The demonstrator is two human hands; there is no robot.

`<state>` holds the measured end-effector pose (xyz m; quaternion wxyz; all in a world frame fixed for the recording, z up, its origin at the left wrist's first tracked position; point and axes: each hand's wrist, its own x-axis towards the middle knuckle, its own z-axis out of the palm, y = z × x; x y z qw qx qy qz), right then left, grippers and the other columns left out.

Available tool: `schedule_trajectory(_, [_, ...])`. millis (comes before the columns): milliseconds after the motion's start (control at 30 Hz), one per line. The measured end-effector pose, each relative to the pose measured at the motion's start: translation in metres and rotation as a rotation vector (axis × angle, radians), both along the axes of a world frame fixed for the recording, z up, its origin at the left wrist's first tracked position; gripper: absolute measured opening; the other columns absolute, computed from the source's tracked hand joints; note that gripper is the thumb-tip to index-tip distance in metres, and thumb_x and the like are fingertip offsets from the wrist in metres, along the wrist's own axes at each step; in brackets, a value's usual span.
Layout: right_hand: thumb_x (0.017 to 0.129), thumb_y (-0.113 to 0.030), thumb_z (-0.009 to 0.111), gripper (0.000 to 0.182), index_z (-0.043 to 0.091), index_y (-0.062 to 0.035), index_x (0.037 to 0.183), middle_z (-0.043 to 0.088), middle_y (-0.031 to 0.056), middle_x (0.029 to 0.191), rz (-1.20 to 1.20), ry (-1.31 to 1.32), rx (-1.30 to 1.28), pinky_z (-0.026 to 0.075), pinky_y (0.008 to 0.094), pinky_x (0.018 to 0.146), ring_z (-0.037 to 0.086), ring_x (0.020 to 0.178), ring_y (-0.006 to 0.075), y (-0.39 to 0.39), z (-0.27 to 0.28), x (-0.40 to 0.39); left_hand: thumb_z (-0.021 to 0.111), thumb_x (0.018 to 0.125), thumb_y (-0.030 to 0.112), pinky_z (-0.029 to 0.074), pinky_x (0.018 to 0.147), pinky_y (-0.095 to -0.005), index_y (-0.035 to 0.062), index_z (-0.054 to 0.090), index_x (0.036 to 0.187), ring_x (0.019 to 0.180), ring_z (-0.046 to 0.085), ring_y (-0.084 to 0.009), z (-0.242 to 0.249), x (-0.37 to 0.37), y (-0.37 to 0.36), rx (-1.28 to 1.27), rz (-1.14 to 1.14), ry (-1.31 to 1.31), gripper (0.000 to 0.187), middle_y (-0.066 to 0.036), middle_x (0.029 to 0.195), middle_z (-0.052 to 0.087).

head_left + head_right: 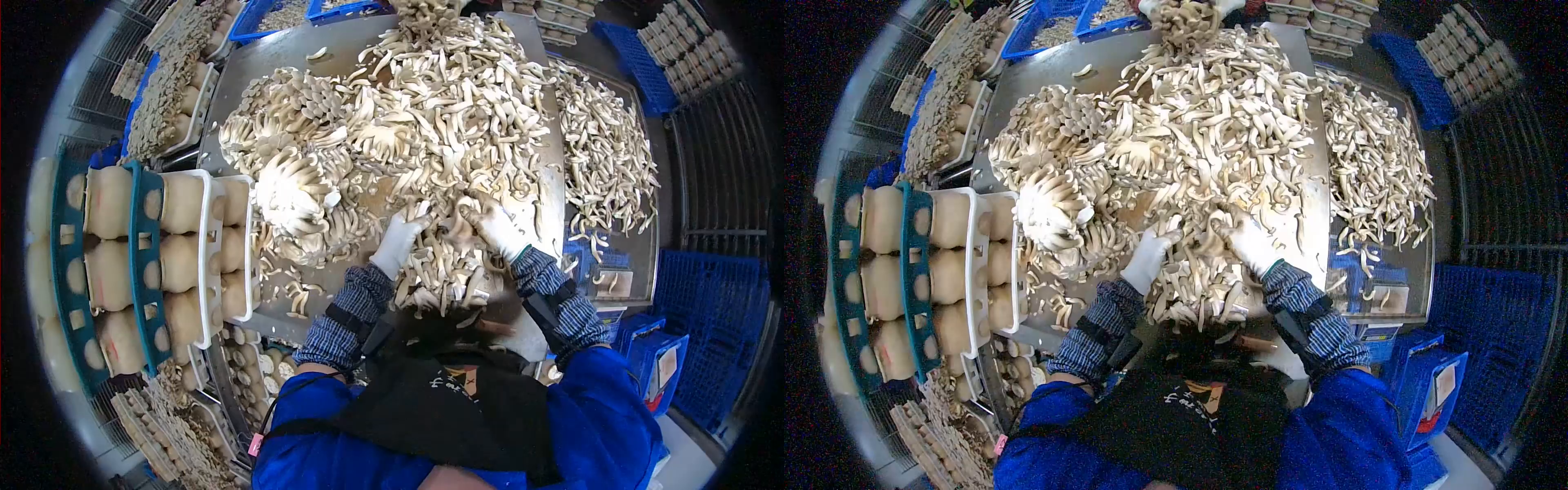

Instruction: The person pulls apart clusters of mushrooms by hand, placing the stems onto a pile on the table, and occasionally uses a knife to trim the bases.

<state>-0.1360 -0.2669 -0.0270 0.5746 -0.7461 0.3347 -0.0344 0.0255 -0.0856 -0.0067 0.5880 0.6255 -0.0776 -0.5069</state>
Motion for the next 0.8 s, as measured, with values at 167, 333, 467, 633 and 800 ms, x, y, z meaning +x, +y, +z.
schedule_trajectory(167, [0.085, -0.030, 0.070, 0.053, 0.058, 0.0080, 0.119, 0.069, 0.0180, 0.100, -0.127, 0.277, 0.092, 0.052, 0.0313, 0.077, 0.066, 0.088, 0.0231, 0.000, 0.100, -0.008, 0.058, 0.095, 0.027, 0.056, 0.078, -0.0432, 0.0083, 0.047, 0.137, 0.106, 0.060, -0.0235, -0.002, -0.003, 0.018, 0.209, 0.044, -0.144, 0.048, -0.011, 0.124, 0.059])
schedule_trajectory(333, [0.088, -0.049, 0.055, 0.057, 0.063, -0.0014, 0.118, 0.066, 0.0235, 0.110, -0.035, 0.234, -0.032, 0.042, 0.0415, 0.099, 0.061, 0.107, 0.0371, -0.026, 0.034, -0.029, 0.054, 0.095, 0.031, 0.057, 0.068, -0.0346, 0.0074, 0.056, 0.129, 0.094, 0.062, -0.0199, 0.024, -0.012, 0.027, 0.055, 0.192, -0.111, 0.042, -0.011, 0.104, 0.064])
schedule_trajectory(467, [0.089, -0.049, 0.052, 0.052, 0.066, -0.0088, 0.119, 0.063, 0.0217, 0.122, -0.063, 0.300, -0.208, 0.025, 0.0490, 0.112, 0.053, 0.121, 0.0389, -0.033, -0.020, -0.034, 0.057, 0.088, 0.008, 0.054, 0.080, -0.0321, -0.0007, 0.054, 0.127, 0.094, 0.062, -0.0194, -0.001, -0.003, 0.032, 0.067, 0.135, -0.084, 0.040, -0.007, 0.110, 0.063])
schedule_trajectory(633, [0.090, -0.048, 0.056, 0.051, 0.065, -0.0102, 0.123, 0.067, 0.0204, 0.112, -0.087, 0.160, -0.195, 0.041, 0.0431, 0.101, 0.061, 0.110, 0.0332, -0.042, -0.036, -0.036, 0.056, 0.085, 0.003, 0.049, 0.069, -0.0327, -0.0023, 0.061, 0.109, 0.084, 0.061, -0.0193, -0.007, -0.001, 0.030, 0.271, 0.097, -0.412, 0.024, -0.008, 0.098, 0.064])
schedule_trajectory(800, [0.086, -0.025, 0.071, 0.041, 0.065, -0.0066, 0.121, 0.070, 0.0196, 0.089, -0.278, -0.006, -0.104, 0.051, 0.0342, 0.073, 0.066, 0.078, 0.0268, -0.049, -0.036, -0.032, 0.065, 0.084, 0.015, 0.053, 0.077, -0.0373, -0.0057, 0.058, 0.117, 0.090, 0.065, -0.0300, -0.045, 0.020, 0.027, 0.346, -0.082, -0.708, 0.039, -0.020, 0.098, 0.065])
